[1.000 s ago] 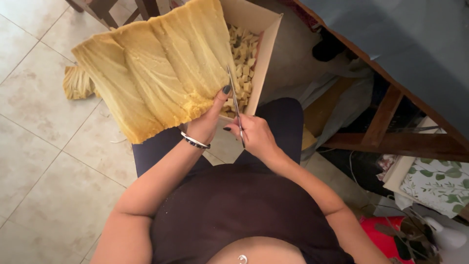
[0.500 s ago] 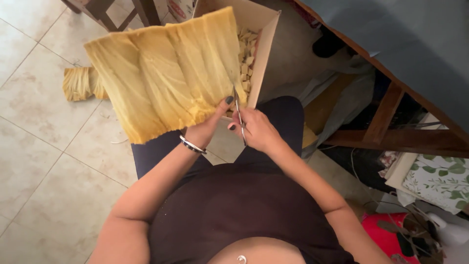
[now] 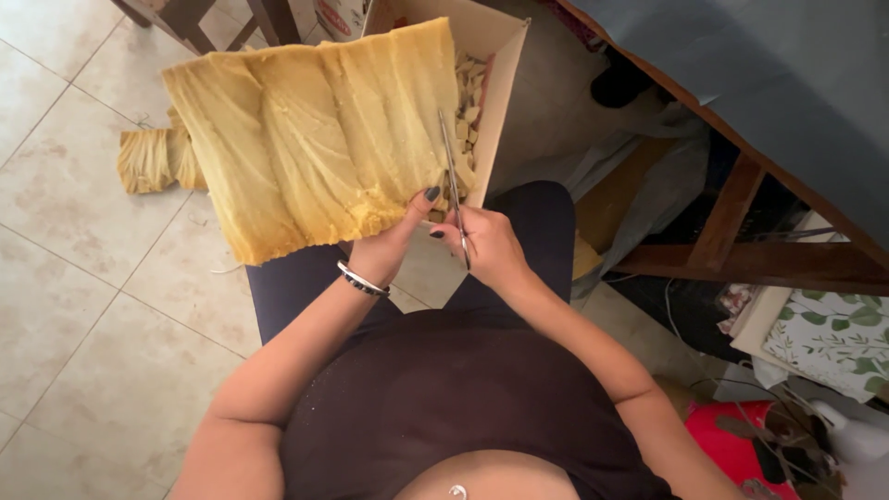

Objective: Cutting dried corn husks into small rectangular pieces using scissors and collecting them in a box.

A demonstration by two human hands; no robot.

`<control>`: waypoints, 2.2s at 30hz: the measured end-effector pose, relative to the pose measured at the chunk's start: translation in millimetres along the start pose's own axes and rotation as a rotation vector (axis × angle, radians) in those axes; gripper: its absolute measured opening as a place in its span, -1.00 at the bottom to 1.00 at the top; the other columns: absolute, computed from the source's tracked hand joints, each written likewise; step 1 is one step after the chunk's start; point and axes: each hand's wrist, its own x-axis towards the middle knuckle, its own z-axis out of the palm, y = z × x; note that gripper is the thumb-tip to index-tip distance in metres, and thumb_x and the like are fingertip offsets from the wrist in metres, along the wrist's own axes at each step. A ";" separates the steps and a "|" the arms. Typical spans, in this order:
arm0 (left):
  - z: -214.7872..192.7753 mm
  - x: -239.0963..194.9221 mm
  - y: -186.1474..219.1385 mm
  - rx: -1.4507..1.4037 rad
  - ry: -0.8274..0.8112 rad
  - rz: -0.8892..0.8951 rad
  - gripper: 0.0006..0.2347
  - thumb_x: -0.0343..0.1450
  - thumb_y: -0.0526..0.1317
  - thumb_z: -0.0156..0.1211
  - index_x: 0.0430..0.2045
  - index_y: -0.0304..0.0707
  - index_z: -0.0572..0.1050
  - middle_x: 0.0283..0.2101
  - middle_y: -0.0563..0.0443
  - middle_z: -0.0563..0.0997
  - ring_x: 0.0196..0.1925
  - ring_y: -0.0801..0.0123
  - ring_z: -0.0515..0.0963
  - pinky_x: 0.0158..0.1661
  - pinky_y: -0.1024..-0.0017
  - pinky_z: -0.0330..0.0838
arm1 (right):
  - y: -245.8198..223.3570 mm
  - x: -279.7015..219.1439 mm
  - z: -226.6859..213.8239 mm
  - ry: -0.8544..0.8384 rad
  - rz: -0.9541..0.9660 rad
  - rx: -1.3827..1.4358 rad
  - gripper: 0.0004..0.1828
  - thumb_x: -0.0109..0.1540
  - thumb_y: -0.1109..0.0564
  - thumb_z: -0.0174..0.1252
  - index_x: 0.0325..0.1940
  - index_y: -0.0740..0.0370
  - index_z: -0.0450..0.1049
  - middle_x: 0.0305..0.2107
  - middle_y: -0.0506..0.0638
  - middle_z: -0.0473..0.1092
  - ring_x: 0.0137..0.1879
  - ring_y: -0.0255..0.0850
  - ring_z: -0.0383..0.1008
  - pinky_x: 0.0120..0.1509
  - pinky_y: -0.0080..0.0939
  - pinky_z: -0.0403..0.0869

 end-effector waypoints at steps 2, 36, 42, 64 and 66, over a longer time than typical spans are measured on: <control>1.5 0.4 2.6 -0.012 0.010 0.024 -0.46 0.33 -0.23 0.57 0.15 -0.46 0.45 0.10 -0.18 0.59 0.12 0.23 0.56 0.11 0.08 0.52 | 0.1 -2.2 0.6 0.010 0.031 0.061 -0.61 0.32 -0.22 0.22 -0.43 0.04 0.49 -0.75 -0.13 0.39 -0.52 -0.16 0.49 -0.32 -0.30 0.47; -39.6 -22.8 25.6 0.554 -0.370 -0.175 -0.45 0.43 0.02 0.34 0.23 -0.33 0.39 0.28 -0.23 0.48 0.37 0.14 0.40 0.38 0.10 0.20 | 22.0 2.5 2.4 -0.267 0.264 0.149 -0.53 0.40 -0.28 0.00 -0.38 0.07 0.47 -0.63 0.00 0.52 -0.38 0.00 0.58 -0.16 -0.06 0.52; -55.2 -18.1 49.4 0.579 -0.446 -0.256 -0.45 0.41 0.04 0.32 0.23 -0.30 0.40 0.26 -0.25 0.50 0.35 0.14 0.43 0.36 0.11 0.23 | 33.5 4.9 9.7 -0.328 0.243 0.145 -0.46 0.41 -0.33 -0.08 -0.37 0.11 0.43 -0.57 0.05 0.53 -0.31 0.11 0.57 -0.11 0.03 0.51; -26.5 40.7 96.4 0.637 -0.318 -0.640 -0.29 0.12 0.15 0.56 0.13 -0.17 0.53 0.12 -0.12 0.63 0.24 0.08 0.55 0.28 0.15 0.36 | 67.3 1.9 -9.8 -0.316 0.629 0.898 -0.08 0.19 -0.73 -0.71 -0.26 0.08 0.17 -0.53 -0.03 0.14 -0.41 -0.40 0.06 -0.67 -0.72 -0.04; -14.4 86.6 60.2 0.516 -0.346 -0.553 -0.31 0.10 0.02 0.62 0.12 -0.20 0.53 0.10 -0.15 0.64 0.21 0.06 0.57 0.23 0.12 0.40 | 84.7 -12.7 -22.8 -0.258 0.586 0.913 -0.12 0.22 -0.72 -0.68 -0.26 0.06 0.17 -0.55 -0.05 0.15 -0.43 -0.41 0.09 -0.66 -0.72 0.00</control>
